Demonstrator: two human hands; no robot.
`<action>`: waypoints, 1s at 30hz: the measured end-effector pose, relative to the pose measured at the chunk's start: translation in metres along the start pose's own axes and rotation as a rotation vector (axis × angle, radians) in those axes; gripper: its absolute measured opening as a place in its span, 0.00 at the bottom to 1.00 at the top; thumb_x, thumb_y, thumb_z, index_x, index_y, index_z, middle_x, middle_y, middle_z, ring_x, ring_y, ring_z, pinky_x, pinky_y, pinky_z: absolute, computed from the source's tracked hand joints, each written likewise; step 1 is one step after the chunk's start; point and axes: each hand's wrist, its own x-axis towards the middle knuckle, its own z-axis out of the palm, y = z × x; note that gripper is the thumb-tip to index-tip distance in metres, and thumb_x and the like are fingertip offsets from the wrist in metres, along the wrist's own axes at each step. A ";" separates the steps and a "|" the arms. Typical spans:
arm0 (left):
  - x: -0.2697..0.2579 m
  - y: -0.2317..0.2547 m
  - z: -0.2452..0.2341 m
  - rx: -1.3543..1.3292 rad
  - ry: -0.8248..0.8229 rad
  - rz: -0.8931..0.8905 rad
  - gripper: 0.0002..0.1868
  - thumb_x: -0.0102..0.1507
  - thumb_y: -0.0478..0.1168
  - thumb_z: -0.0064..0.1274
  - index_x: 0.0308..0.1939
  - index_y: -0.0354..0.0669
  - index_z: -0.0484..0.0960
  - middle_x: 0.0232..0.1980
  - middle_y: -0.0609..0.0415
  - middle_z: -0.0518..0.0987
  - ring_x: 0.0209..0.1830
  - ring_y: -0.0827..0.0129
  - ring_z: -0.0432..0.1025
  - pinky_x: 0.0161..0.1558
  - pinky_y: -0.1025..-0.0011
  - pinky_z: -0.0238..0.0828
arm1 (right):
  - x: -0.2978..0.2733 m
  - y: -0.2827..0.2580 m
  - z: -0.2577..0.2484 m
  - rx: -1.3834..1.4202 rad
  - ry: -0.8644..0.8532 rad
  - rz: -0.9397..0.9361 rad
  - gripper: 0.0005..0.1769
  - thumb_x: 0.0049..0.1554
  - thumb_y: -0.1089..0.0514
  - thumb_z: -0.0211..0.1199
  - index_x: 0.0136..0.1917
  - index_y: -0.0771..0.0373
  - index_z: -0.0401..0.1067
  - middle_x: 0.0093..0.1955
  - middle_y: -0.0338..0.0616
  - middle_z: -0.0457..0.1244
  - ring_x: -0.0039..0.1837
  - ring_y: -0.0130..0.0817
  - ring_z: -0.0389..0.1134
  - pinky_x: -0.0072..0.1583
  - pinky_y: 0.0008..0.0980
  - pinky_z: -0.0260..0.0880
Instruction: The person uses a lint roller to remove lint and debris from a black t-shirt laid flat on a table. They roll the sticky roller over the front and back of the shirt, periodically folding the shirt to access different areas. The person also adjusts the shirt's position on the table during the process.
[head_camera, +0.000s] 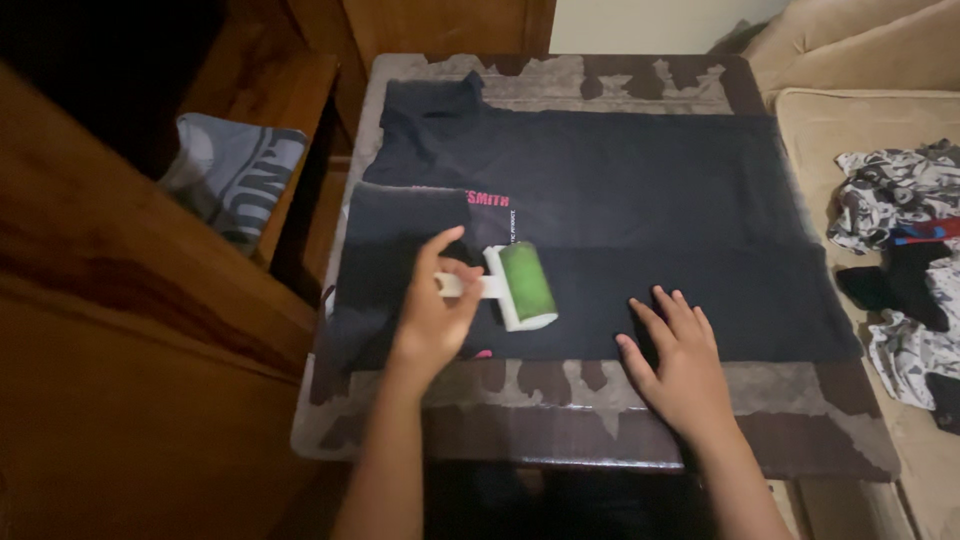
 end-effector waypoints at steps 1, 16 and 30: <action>-0.003 -0.003 -0.006 0.004 0.017 0.038 0.34 0.65 0.29 0.54 0.74 0.45 0.62 0.46 0.53 0.76 0.55 0.68 0.78 0.55 0.71 0.77 | 0.000 0.000 0.000 0.005 0.004 -0.001 0.29 0.58 0.45 0.60 0.68 0.61 0.72 0.76 0.59 0.58 0.81 0.55 0.52 0.78 0.53 0.46; -0.064 0.039 -0.126 0.190 0.268 -0.191 0.37 0.62 0.25 0.53 0.75 0.43 0.60 0.42 0.54 0.76 0.54 0.67 0.78 0.59 0.70 0.73 | -0.002 0.002 0.001 0.011 -0.012 -0.003 0.29 0.59 0.44 0.59 0.69 0.61 0.72 0.77 0.60 0.57 0.81 0.55 0.51 0.78 0.54 0.45; 0.003 -0.023 0.009 -0.074 0.013 0.006 0.35 0.63 0.24 0.53 0.73 0.44 0.62 0.45 0.54 0.75 0.53 0.67 0.79 0.54 0.73 0.78 | -0.004 0.000 0.004 -0.060 0.037 0.035 0.31 0.57 0.42 0.62 0.69 0.58 0.72 0.76 0.57 0.58 0.80 0.54 0.53 0.77 0.58 0.46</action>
